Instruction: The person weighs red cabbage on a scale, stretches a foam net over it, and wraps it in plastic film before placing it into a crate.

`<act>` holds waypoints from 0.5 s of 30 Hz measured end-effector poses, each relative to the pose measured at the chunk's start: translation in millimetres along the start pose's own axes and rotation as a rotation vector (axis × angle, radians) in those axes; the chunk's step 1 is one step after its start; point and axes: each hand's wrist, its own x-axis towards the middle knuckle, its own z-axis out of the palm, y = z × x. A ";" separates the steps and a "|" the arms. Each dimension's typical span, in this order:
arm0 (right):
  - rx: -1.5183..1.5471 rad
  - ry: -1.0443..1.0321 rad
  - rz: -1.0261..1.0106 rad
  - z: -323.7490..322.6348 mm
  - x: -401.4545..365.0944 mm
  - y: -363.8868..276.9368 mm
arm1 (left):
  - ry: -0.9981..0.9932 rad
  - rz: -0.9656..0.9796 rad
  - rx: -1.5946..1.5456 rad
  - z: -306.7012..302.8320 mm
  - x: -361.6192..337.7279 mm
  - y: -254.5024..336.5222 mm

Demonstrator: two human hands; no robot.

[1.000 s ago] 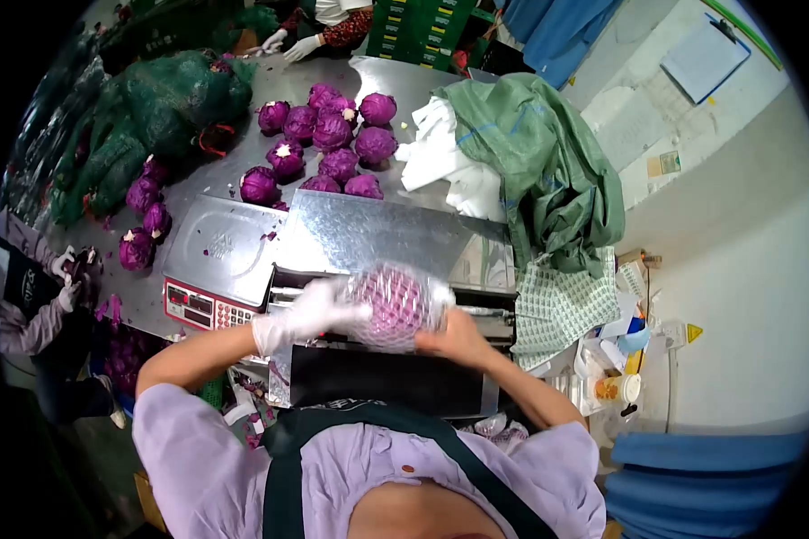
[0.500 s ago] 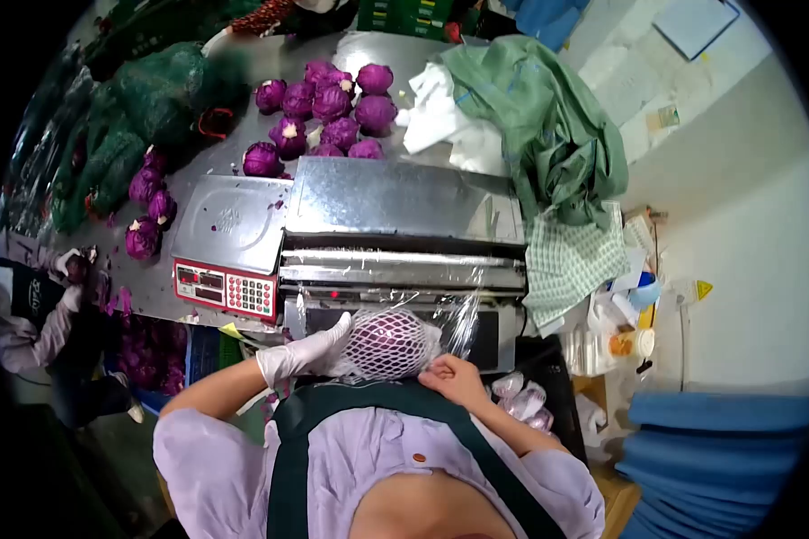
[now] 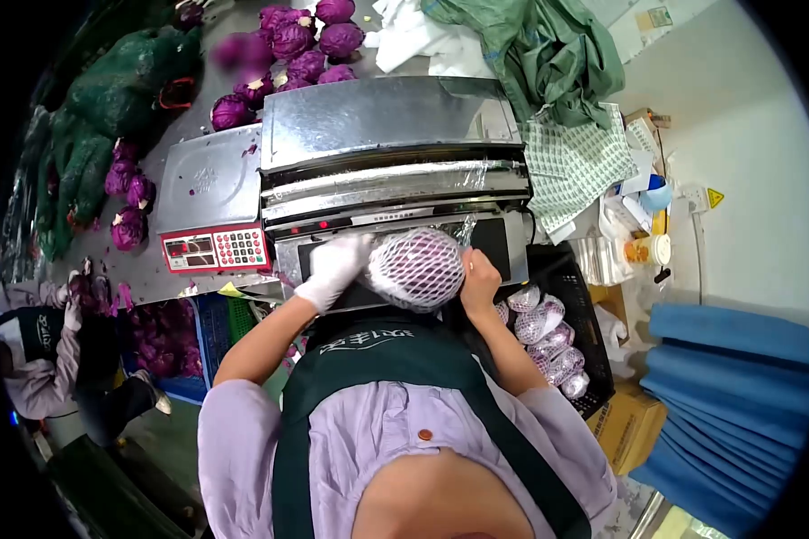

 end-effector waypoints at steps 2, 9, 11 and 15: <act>-0.007 -0.070 0.066 3.2 -2.0 8.7 | -0.166 -0.072 -0.551 126.1 -15.3 -6.0; 0.278 0.089 -0.252 -23.7 -31.4 -28.2 | -0.671 -0.482 -1.796 -5.8 8.5 29.1; 0.377 0.010 -0.416 -65.8 -12.6 -67.1 | -1.186 -0.742 -2.041 -55.7 1.0 28.8; 0.817 -0.032 -0.262 -116.3 62.3 -96.9 | -1.325 -0.630 -2.158 -55.2 -19.1 21.8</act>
